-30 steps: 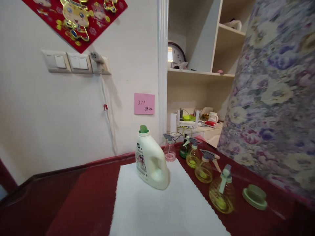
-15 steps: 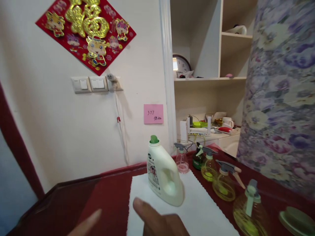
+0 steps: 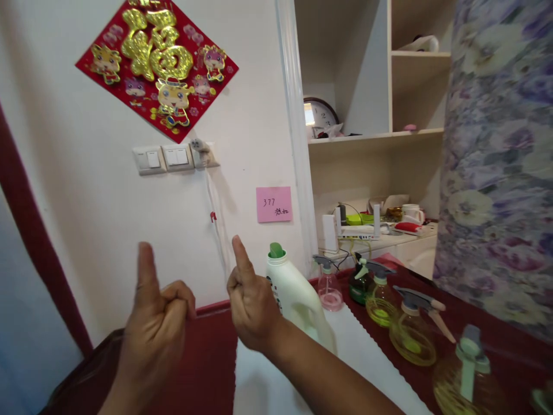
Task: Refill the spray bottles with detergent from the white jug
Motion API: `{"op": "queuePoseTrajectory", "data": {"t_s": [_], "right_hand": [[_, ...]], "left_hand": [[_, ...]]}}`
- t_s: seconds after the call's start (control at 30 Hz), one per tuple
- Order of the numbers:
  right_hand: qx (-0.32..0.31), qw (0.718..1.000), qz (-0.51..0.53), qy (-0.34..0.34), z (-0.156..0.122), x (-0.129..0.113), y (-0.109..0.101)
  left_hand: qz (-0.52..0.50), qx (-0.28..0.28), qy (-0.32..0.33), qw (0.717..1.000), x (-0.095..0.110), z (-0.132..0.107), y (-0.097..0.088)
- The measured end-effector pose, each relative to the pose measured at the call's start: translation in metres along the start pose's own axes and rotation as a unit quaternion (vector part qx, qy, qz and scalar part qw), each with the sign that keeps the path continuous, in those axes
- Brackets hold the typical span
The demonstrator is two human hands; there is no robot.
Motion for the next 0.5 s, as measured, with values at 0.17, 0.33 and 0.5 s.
{"op": "queuePoseTrajectory", "data": {"t_s": [0.17, 0.33, 0.5], "right_hand": [[-0.086, 0.965, -0.003, 0.247, -0.010, 0.054, 0.020], [-0.106, 0.958, 0.014, 0.267, -0.018, 0.066, 0.031], [-0.108, 0.954, 0.020, 0.278, -0.025, 0.071, 0.033]], "left_hand": [[-0.021, -0.094, -0.194, 0.976, -0.052, 0.024, 0.018], [-0.037, -0.101, -0.234, 0.966, -0.080, 0.023, 0.022], [-0.028, -0.111, -0.233, 0.966, -0.078, 0.017, 0.023]]}}
Point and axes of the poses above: each hand's wrist, its own z-axis towards the middle knuckle, its own y-axis out of the palm, x = y × z, the point moved 3 cm from there along z, towards the middle knuckle, and after that the axes turned 10 degrees about -y, right-handed, at the moved point
